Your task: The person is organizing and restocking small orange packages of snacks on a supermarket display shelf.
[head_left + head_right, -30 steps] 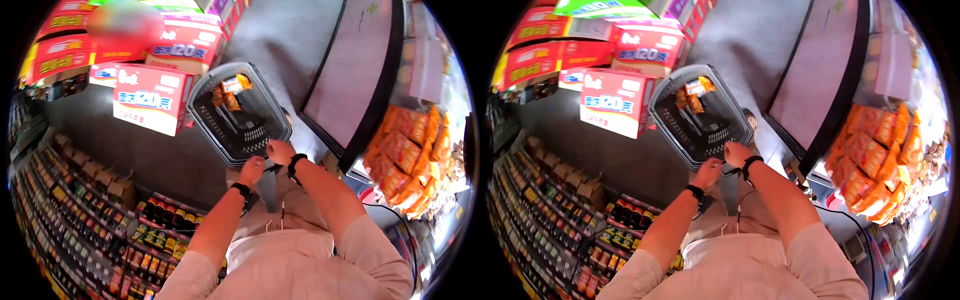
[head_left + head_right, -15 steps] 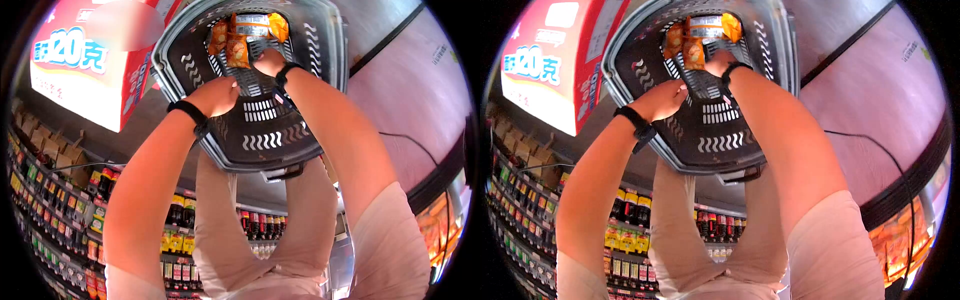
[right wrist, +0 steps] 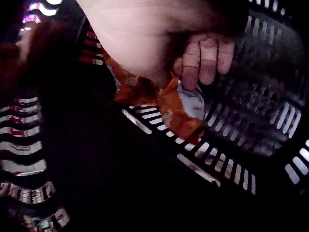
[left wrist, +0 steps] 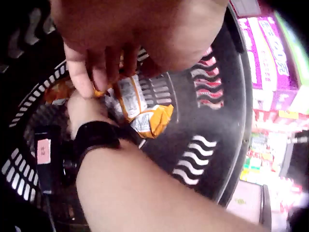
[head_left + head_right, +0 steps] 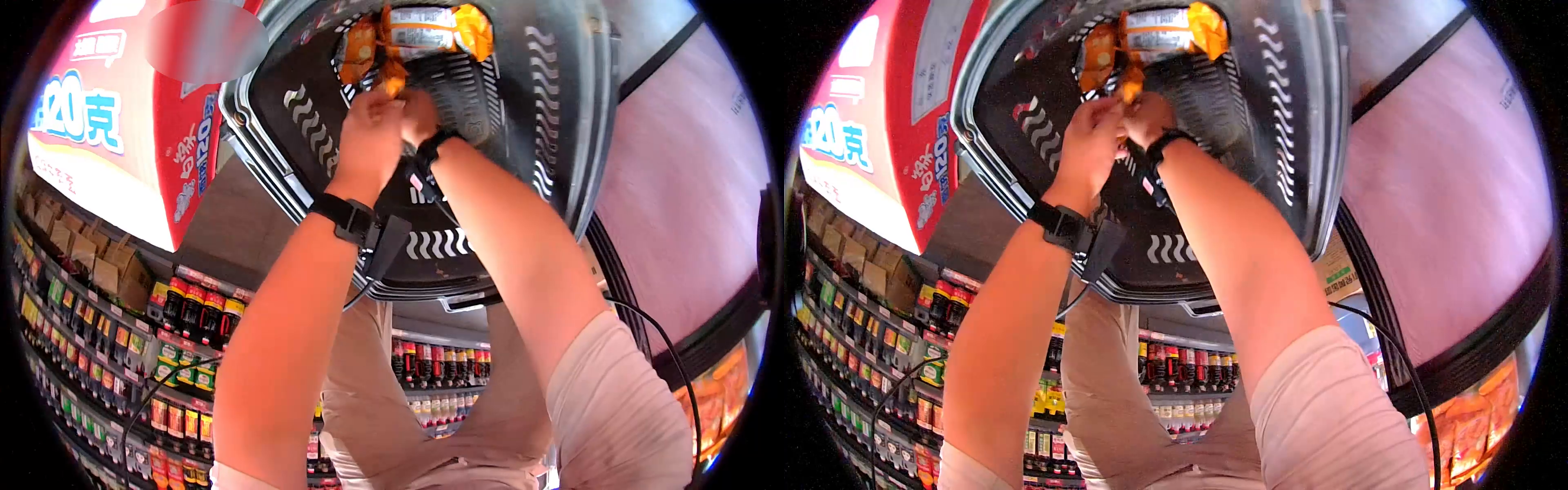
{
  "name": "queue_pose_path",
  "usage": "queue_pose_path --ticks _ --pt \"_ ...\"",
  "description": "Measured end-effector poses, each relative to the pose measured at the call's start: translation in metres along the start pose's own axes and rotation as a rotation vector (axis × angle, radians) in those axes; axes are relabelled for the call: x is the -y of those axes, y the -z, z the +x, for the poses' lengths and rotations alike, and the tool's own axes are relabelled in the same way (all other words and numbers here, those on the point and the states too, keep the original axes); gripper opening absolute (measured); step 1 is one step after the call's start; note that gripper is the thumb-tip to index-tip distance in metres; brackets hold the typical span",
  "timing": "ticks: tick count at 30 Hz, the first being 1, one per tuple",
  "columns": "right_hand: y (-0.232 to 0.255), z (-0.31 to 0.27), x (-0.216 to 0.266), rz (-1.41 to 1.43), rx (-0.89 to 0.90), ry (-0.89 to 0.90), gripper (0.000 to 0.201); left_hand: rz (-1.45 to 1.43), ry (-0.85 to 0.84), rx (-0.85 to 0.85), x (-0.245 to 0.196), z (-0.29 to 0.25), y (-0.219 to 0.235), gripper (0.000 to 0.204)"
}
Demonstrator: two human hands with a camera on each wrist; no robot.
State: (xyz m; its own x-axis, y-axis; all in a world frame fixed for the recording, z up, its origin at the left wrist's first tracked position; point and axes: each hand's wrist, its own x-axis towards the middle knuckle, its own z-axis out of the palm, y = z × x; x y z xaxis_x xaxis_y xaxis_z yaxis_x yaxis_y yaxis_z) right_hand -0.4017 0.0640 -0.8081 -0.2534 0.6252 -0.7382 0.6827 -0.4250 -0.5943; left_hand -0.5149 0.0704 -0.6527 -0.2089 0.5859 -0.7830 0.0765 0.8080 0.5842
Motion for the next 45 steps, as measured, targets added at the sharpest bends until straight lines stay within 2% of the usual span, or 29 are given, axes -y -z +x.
queue_pose_path --ticks 1,2,3,4,6,8,10,11,12,14,15,16,17,18,20,21,24,27,28,29,31,33,35,37,38,40,41,43,45 --pt "0.012 -0.019 0.009 0.189 -0.103 0.058 0.033 -0.004 -0.014 0.000 0.005 -0.003 0.000 0.038" --pt "0.023 -0.035 0.023 0.246 -0.147 0.028 0.026 -0.072 0.149 -0.048 0.003 -0.008 -0.001 0.046" --pt "0.038 -0.042 0.030 0.231 -0.027 0.012 0.025 -0.141 0.314 -0.092 -0.002 -0.013 0.000 0.054" --pt "0.058 -0.054 0.038 0.212 0.093 -0.010 0.024 -0.149 0.302 -0.082 -0.007 -0.018 -0.001 0.054" --pt "0.109 -0.084 0.061 0.346 0.288 0.159 0.025 -0.208 0.364 -0.056 -0.015 -0.032 0.001 0.079" --pt "0.158 -0.103 0.085 0.250 0.433 0.058 0.027 -0.107 0.343 0.160 -0.024 -0.036 0.006 0.093" --pt "0.183 -0.119 0.098 0.548 0.583 -0.016 0.030 -0.257 0.347 0.362 -0.036 -0.045 0.005 0.072" --pt "0.194 -0.122 0.105 0.531 0.646 -0.062 0.032 -0.462 0.322 0.383 -0.041 -0.048 0.001 0.057" --pt "0.198 -0.119 0.104 0.527 0.641 -0.054 0.032 -0.461 0.312 0.385 -0.050 -0.051 -0.001 0.057" --pt "0.198 -0.104 0.096 0.886 0.671 -0.163 0.030 -0.611 0.274 0.321 -0.062 -0.053 -0.004 0.049" --pt "0.194 -0.093 0.090 0.810 0.548 -0.120 0.028 -0.612 0.263 0.290 -0.063 -0.052 -0.005 0.045" --pt "0.198 -0.084 0.096 0.689 0.307 0.038 0.030 -0.612 0.260 0.288 -0.064 -0.051 -0.006 0.045" --pt "0.192 -0.073 0.098 0.421 0.012 0.052 0.042 -0.620 0.256 0.199 -0.064 -0.052 -0.010 0.049" --pt "0.182 -0.058 0.095 0.148 -0.274 0.065 0.056 -0.628 0.253 0.108 -0.064 -0.053 -0.013 0.052" --pt "0.165 -0.030 0.083 -0.102 -0.543 -0.084 0.074 -0.610 0.278 0.056 -0.064 -0.059 -0.014 0.049" --pt "0.163 -0.027 0.081 -0.124 -0.436 -0.149 0.081 -0.630 0.279 0.049 -0.060 -0.062 -0.013 0.049" --pt "0.162 -0.001 0.060 -0.320 -0.248 -0.302 0.044 -0.664 0.282 0.039 -0.050 -0.074 -0.010 0.049" --pt "0.168 -0.010 0.050 -0.437 -0.320 -0.082 0.027 -0.589 0.286 0.018 -0.035 -0.095 0.001 0.048" --pt "0.172 -0.038 0.068 -0.344 -0.353 -0.052 0.025 -0.587 0.284 0.015 -0.028 -0.106 0.009 0.048" --pt "0.167 -0.049 0.061 -0.330 -0.272 -0.112 0.025 -0.597 0.285 0.042 -0.026 -0.117 0.018 0.048" --pt "0.177 -0.118 0.092 -0.306 -0.274 -0.062 0.025 -0.679 0.278 0.051 -0.040 -0.135 0.026 0.048" --pt "0.185 -0.176 0.104 -0.367 -0.254 -0.138 0.026 -0.719 0.284 0.032 -0.064 -0.160 0.034 0.052" --pt "0.191 -0.242 0.118 -0.161 -0.241 -0.096 0.031 -0.708 0.268 0.013 -0.086 -0.187 0.042 0.053" --pt "0.178 -0.287 0.125 0.096 -0.227 -0.008 0.033 -0.647 0.257 0.064 -0.088 -0.199 0.057 0.051" --pt "0.192 -0.309 0.111 0.022 -0.306 0.015 0.034 -0.638 0.193 0.154 -0.131 -0.217 0.042 0.049" --pt "0.182 -0.341 0.115 0.008 -0.343 0.266 0.032 -0.729 0.055 0.313 -0.116 -0.232 0.051 0.045" --pt "0.197 -0.376 0.122 0.129 -0.443 0.326 0.030 -0.688 0.018 0.434 -0.127 -0.242 0.040 0.045" --pt "0.201 -0.397 0.133 0.204 -0.418 0.443 0.026 -0.677 0.045 0.480 -0.114 -0.263 0.042 0.047" --pt "0.242 -0.463 0.144 0.271 -0.452 0.526 0.026 -0.690 0.094 0.507 -0.127 -0.333 0.018 0.051"
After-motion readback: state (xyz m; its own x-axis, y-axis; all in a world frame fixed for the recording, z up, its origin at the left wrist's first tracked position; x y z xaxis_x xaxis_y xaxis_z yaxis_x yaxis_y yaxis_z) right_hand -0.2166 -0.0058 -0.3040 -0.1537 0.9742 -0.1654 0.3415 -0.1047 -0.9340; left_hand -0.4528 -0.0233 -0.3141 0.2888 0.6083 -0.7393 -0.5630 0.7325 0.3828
